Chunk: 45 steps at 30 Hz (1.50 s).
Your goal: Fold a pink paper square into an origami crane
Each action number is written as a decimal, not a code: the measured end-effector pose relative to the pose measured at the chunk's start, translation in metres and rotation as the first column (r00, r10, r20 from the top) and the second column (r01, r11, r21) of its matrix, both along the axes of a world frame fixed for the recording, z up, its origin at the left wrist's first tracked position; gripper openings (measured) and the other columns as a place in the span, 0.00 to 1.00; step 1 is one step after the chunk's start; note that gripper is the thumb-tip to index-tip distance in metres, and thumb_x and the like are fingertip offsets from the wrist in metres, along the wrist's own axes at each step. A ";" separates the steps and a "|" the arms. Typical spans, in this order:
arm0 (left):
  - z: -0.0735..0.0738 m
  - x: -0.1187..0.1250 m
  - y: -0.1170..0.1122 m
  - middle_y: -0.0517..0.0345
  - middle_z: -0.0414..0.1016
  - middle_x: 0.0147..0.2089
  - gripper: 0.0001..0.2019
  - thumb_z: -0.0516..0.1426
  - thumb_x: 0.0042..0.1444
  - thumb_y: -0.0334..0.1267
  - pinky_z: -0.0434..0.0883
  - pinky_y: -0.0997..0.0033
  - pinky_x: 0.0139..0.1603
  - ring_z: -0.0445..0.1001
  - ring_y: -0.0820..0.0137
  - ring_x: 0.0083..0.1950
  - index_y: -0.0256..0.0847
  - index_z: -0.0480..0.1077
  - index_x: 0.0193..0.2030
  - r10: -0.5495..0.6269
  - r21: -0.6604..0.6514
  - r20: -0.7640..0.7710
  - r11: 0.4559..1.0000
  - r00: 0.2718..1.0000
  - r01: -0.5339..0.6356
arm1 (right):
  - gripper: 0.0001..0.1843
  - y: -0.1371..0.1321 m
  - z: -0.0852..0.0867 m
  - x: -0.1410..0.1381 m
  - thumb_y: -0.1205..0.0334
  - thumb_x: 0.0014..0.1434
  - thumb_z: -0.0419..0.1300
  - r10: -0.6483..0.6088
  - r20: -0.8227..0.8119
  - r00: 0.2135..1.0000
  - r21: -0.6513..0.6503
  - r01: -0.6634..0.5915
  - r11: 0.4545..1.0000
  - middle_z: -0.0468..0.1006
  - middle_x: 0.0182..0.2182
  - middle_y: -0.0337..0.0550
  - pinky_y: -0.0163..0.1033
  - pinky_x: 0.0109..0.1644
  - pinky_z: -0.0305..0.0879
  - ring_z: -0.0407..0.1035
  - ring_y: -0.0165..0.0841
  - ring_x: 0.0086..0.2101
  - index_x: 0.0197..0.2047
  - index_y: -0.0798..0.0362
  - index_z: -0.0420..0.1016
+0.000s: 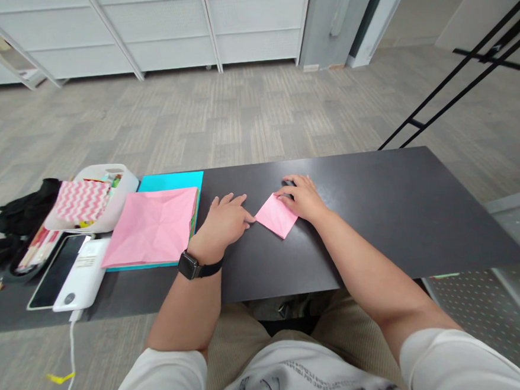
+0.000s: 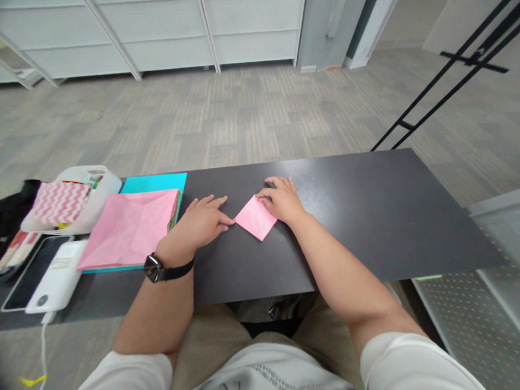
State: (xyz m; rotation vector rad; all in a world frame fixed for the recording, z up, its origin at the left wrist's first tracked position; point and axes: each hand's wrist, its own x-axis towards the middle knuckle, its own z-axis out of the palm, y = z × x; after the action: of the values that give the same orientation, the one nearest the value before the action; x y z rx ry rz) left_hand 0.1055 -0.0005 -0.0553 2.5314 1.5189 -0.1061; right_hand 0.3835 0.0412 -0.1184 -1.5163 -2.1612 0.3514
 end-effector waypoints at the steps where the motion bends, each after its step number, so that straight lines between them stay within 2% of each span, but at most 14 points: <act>1: -0.001 -0.002 0.000 0.61 0.67 0.79 0.17 0.68 0.62 0.34 0.59 0.22 0.76 0.62 0.37 0.79 0.65 0.86 0.51 0.005 0.003 0.012 1.000 1.000 -0.005 | 0.09 0.000 0.000 0.000 0.56 0.68 0.67 0.000 -0.001 1.000 0.001 0.000 1.000 0.75 0.65 0.44 0.78 0.77 0.45 0.64 0.51 0.68 0.49 0.34 0.89; 4: 0.002 -0.005 0.005 0.60 0.68 0.78 0.16 0.66 0.63 0.33 0.61 0.24 0.76 0.64 0.38 0.78 0.61 0.86 0.51 0.009 0.031 0.096 0.999 0.995 -0.012 | 0.09 0.000 -0.001 0.000 0.55 0.69 0.67 0.004 -0.004 1.000 -0.003 -0.004 1.000 0.75 0.64 0.44 0.78 0.77 0.46 0.64 0.51 0.68 0.49 0.34 0.89; 8: 0.019 0.004 0.014 0.50 0.74 0.73 0.17 0.59 0.72 0.39 0.66 0.45 0.78 0.72 0.53 0.73 0.47 0.80 0.64 0.006 0.183 0.367 0.980 0.930 -0.079 | 0.10 0.001 -0.001 0.001 0.56 0.69 0.67 0.014 0.001 1.000 0.005 -0.014 1.000 0.74 0.64 0.45 0.77 0.77 0.46 0.64 0.51 0.68 0.50 0.34 0.89; 11: 0.020 0.019 0.017 0.50 0.80 0.64 0.17 0.55 0.74 0.39 0.70 0.53 0.73 0.76 0.58 0.67 0.43 0.77 0.64 -0.039 0.223 0.479 0.972 0.877 -0.079 | 0.10 0.000 0.001 0.001 0.56 0.68 0.67 0.022 0.010 1.000 0.024 -0.022 0.999 0.75 0.64 0.45 0.76 0.77 0.46 0.64 0.52 0.67 0.50 0.35 0.89; 15: 0.001 0.033 0.020 0.50 0.78 0.67 0.19 0.58 0.71 0.37 0.67 0.52 0.76 0.74 0.58 0.69 0.44 0.74 0.67 -0.223 0.156 0.422 0.973 0.879 0.172 | 0.11 -0.002 0.004 0.001 0.55 0.69 0.67 0.026 0.019 0.999 0.035 -0.027 0.999 0.75 0.64 0.47 0.77 0.77 0.45 0.64 0.53 0.67 0.51 0.35 0.89; 17: -0.008 0.030 0.023 0.49 0.74 0.73 0.25 0.61 0.68 0.35 0.61 0.47 0.80 0.69 0.56 0.75 0.46 0.70 0.71 -0.239 0.094 0.351 0.971 0.905 0.220 | 0.12 -0.004 0.005 0.002 0.54 0.69 0.67 0.034 0.026 0.999 0.028 -0.035 0.999 0.75 0.64 0.47 0.78 0.77 0.44 0.64 0.53 0.68 0.53 0.34 0.89; 21: -0.016 0.008 0.030 0.46 0.57 0.83 0.35 0.66 0.65 0.40 0.51 0.26 0.81 0.53 0.44 0.84 0.52 0.63 0.77 -0.042 -0.051 0.180 0.997 0.983 0.052 | 0.14 -0.006 0.006 0.004 0.53 0.69 0.67 0.047 0.041 0.998 0.004 -0.047 0.999 0.75 0.65 0.47 0.80 0.76 0.45 0.63 0.54 0.68 0.56 0.32 0.87; 23: -0.014 -0.006 0.034 0.42 0.53 0.85 0.40 0.68 0.63 0.43 0.49 0.23 0.80 0.49 0.39 0.85 0.51 0.60 0.79 0.026 -0.078 0.139 0.997 0.990 -0.015 | 0.14 -0.005 0.005 0.005 0.53 0.69 0.67 0.051 0.043 0.998 -0.006 -0.051 0.999 0.75 0.65 0.47 0.80 0.76 0.45 0.63 0.54 0.68 0.56 0.31 0.87; 26: -0.009 -0.014 0.036 0.43 0.53 0.85 0.41 0.67 0.64 0.43 0.50 0.27 0.82 0.49 0.43 0.85 0.49 0.58 0.81 0.023 -0.075 0.210 0.997 0.977 -0.007 | 0.14 -0.004 0.005 0.005 0.53 0.69 0.67 0.055 0.043 0.998 -0.012 -0.055 0.998 0.75 0.65 0.48 0.80 0.76 0.44 0.63 0.54 0.68 0.56 0.32 0.87; 29: -0.006 -0.004 0.035 0.46 0.64 0.80 0.29 0.58 0.71 0.41 0.57 0.42 0.82 0.61 0.56 0.82 0.47 0.64 0.77 -0.065 0.020 0.397 0.998 0.915 0.062 | 0.14 -0.003 0.004 0.005 0.53 0.69 0.67 0.058 0.042 0.997 -0.013 -0.058 0.998 0.75 0.65 0.48 0.80 0.76 0.45 0.63 0.55 0.68 0.56 0.32 0.87; 31: -0.009 0.008 0.035 0.47 0.71 0.74 0.22 0.55 0.73 0.39 0.62 0.50 0.81 0.67 0.60 0.77 0.45 0.70 0.71 -0.113 0.102 0.465 0.992 0.878 0.073 | 0.15 -0.003 0.004 0.005 0.53 0.69 0.67 0.064 0.044 0.997 -0.015 -0.063 0.998 0.74 0.66 0.48 0.80 0.76 0.46 0.63 0.55 0.68 0.57 0.32 0.87; 37: -0.023 0.035 0.032 0.47 0.72 0.72 0.24 0.61 0.66 0.35 0.63 0.47 0.80 0.68 0.57 0.74 0.45 0.72 0.69 -0.240 0.128 0.422 0.970 0.874 0.205 | 0.13 -0.003 0.004 0.005 0.55 0.68 0.68 0.055 0.049 0.997 -0.003 -0.055 0.998 0.74 0.65 0.48 0.75 0.76 0.48 0.64 0.53 0.68 0.54 0.35 0.88; 41: -0.021 0.046 0.023 0.51 0.76 0.66 0.20 0.56 0.68 0.29 0.62 0.49 0.81 0.71 0.60 0.71 0.48 0.76 0.63 -0.333 0.111 0.423 0.942 0.843 0.316 | 0.11 -0.002 0.005 0.004 0.56 0.68 0.67 0.038 0.021 0.999 -0.006 -0.038 0.999 0.75 0.62 0.48 0.70 0.76 0.52 0.67 0.49 0.66 0.52 0.41 0.85; 45: -0.024 0.050 0.018 0.52 0.77 0.67 0.17 0.53 0.72 0.31 0.62 0.46 0.81 0.72 0.60 0.70 0.47 0.79 0.59 -0.347 0.105 0.362 0.937 0.865 0.332 | 0.11 -0.001 0.008 0.004 0.60 0.67 0.66 0.009 0.008 1.000 0.017 -0.009 1.000 0.76 0.61 0.48 0.62 0.75 0.57 0.68 0.46 0.64 0.52 0.44 0.84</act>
State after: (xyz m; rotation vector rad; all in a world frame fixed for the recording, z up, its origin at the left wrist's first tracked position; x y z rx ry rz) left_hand 0.1556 0.0176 -0.0793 2.6280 0.9315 0.3480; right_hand 0.3876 0.0405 -0.1100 -1.5019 -2.1725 0.3297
